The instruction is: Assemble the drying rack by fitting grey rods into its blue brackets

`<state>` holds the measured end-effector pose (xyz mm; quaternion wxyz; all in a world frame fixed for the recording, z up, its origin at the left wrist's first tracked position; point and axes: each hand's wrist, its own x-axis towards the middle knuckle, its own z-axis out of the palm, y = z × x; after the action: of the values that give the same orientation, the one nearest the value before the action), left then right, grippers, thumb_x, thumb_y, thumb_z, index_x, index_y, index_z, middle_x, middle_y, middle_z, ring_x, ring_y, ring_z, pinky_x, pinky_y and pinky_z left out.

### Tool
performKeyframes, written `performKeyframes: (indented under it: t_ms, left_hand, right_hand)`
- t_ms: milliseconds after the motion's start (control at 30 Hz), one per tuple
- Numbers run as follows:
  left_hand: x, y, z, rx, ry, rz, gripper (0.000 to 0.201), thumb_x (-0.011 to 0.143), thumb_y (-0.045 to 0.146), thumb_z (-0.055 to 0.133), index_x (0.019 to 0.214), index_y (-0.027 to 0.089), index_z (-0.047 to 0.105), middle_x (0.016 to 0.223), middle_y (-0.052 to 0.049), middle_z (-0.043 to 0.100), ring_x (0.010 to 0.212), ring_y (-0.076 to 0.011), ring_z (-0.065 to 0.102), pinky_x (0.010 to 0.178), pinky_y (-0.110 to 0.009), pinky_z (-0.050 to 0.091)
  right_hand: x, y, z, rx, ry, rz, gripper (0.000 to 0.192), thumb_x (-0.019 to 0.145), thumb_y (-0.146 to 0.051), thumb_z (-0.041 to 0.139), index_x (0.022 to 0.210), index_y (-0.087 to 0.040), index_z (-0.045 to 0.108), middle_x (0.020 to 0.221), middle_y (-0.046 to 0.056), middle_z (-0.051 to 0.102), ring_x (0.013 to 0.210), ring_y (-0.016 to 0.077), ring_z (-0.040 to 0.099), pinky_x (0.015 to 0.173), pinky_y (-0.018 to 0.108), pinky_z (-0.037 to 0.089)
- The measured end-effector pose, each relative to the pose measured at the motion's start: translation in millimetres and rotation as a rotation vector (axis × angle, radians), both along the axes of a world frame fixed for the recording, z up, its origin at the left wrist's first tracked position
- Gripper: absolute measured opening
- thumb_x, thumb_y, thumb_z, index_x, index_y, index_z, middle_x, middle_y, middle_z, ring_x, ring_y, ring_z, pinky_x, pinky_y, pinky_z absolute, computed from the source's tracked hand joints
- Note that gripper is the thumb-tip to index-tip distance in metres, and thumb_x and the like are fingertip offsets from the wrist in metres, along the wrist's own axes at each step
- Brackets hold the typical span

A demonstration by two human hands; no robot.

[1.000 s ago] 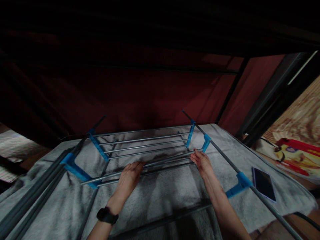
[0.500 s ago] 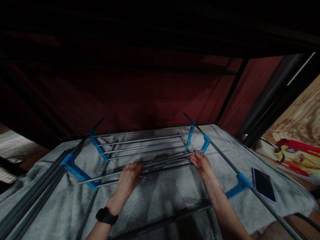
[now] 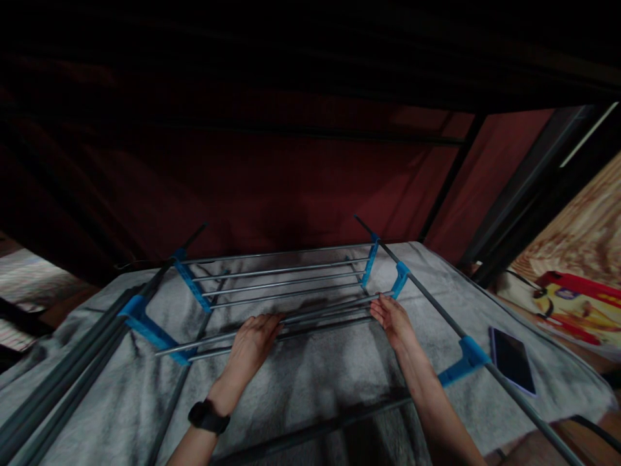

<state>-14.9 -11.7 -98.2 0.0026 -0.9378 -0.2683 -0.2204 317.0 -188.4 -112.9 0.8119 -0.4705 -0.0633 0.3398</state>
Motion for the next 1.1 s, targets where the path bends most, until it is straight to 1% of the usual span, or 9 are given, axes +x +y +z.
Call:
performKeyframes:
  t_ms: [200, 400, 600, 700, 833, 900, 967, 1033, 1100]
  left_hand:
    - [1.1, 0.5, 0.0, 0.018, 0.037, -0.001, 0.035, 0.108, 0.033, 0.041, 0.126, 0.021, 0.069, 0.101, -0.008, 0.077, 0.092, -0.0249, 0.071, 0.087, -0.04, 0.052]
    - [1.3, -2.3, 7.7, -0.002, 0.034, -0.009, 0.034, 0.107, 0.029, 0.042, 0.125, 0.021, 0.069, 0.099, -0.008, 0.076, 0.089, -0.0243, 0.07, 0.085, -0.039, 0.051]
    - [0.9, -2.6, 8.2, 0.001, 0.024, -0.022, 0.034, 0.107, 0.027, 0.042, 0.128, 0.022, 0.068, 0.103, -0.008, 0.076, 0.093, -0.0246, 0.07, 0.086, -0.039, 0.05]
    - [0.6, -2.5, 8.5, 0.008, 0.041, -0.015, 0.034, 0.107, 0.027, 0.043, 0.128, 0.022, 0.068, 0.102, -0.008, 0.076, 0.092, -0.0246, 0.07, 0.085, -0.039, 0.051]
    - [0.6, -0.5, 11.9, 0.053, 0.033, -0.017, 0.033, 0.107, 0.027, 0.043, 0.13, 0.022, 0.067, 0.103, -0.008, 0.077, 0.093, -0.0243, 0.07, 0.086, -0.039, 0.05]
    - [1.2, 1.0, 14.3, 0.075, 0.018, -0.029, 0.032, 0.107, 0.027, 0.045, 0.129, 0.023, 0.067, 0.104, -0.007, 0.077, 0.094, -0.0237, 0.07, 0.086, -0.038, 0.049]
    - [2.5, 1.8, 16.7, 0.088, 0.007, -0.032, 0.03, 0.106, 0.027, 0.048, 0.128, 0.023, 0.067, 0.103, -0.007, 0.077, 0.093, -0.0229, 0.07, 0.085, -0.036, 0.048]
    - [3.9, 1.1, 18.9, 0.092, 0.002, -0.024, 0.029, 0.106, 0.026, 0.048, 0.128, 0.023, 0.067, 0.102, -0.006, 0.076, 0.091, -0.0221, 0.069, 0.084, -0.035, 0.048]
    - [5.3, -1.3, 20.5, 0.085, 0.004, -0.019, 0.029, 0.106, 0.023, 0.048, 0.128, 0.023, 0.067, 0.101, -0.006, 0.076, 0.09, -0.0218, 0.069, 0.083, -0.035, 0.048]
  right_hand:
    - [-0.8, -0.4, -1.8, 0.006, 0.003, 0.005, 0.028, 0.07, -0.031, 0.093, 0.084, -0.021, 0.07, 0.081, 0.003, 0.073, 0.073, 0.0168, 0.071, 0.066, 0.025, 0.063]
    - [-0.6, -1.9, -5.2, 0.007, -0.01, 0.016, 0.024, 0.073, -0.03, 0.09, 0.084, -0.022, 0.071, 0.085, 0.005, 0.075, 0.073, 0.0169, 0.07, 0.066, 0.024, 0.063]
    - [-2.3, -5.3, -9.6, 0.018, -0.027, 0.027, 0.026, 0.073, -0.032, 0.09, 0.088, -0.021, 0.072, 0.093, 0.008, 0.076, 0.077, 0.0176, 0.071, 0.07, 0.026, 0.063]
    - [-2.8, -8.0, -9.8, 0.013, -0.039, 0.026, 0.027, 0.073, -0.034, 0.089, 0.09, -0.021, 0.072, 0.095, 0.008, 0.076, 0.079, 0.0174, 0.071, 0.071, 0.026, 0.062]
    - [-3.6, -11.4, -8.2, 0.0, -0.074, 0.025, 0.032, 0.071, -0.038, 0.09, 0.091, -0.022, 0.071, 0.097, 0.008, 0.075, 0.082, 0.0178, 0.07, 0.073, 0.026, 0.061]
    - [-3.9, -12.1, -7.9, -0.033, -0.116, -0.002, 0.036, 0.069, -0.041, 0.089, 0.092, -0.022, 0.07, 0.097, 0.007, 0.075, 0.082, 0.0178, 0.068, 0.073, 0.027, 0.06]
    - [-3.0, -12.6, -9.0, -0.089, -0.201, -0.065, 0.04, 0.068, -0.045, 0.087, 0.094, -0.022, 0.068, 0.096, 0.007, 0.073, 0.081, 0.0179, 0.066, 0.071, 0.027, 0.058]
    - [-0.4, -14.2, -12.1, -0.151, -0.326, -0.167, 0.042, 0.069, -0.05, 0.082, 0.096, -0.022, 0.066, 0.097, 0.006, 0.071, 0.082, 0.0188, 0.065, 0.071, 0.029, 0.057]
    - [4.1, -17.8, -17.2, -0.22, -0.459, -0.291, 0.045, 0.07, -0.052, 0.077, 0.1, -0.023, 0.063, 0.102, 0.005, 0.068, 0.087, 0.0209, 0.064, 0.076, 0.034, 0.057]
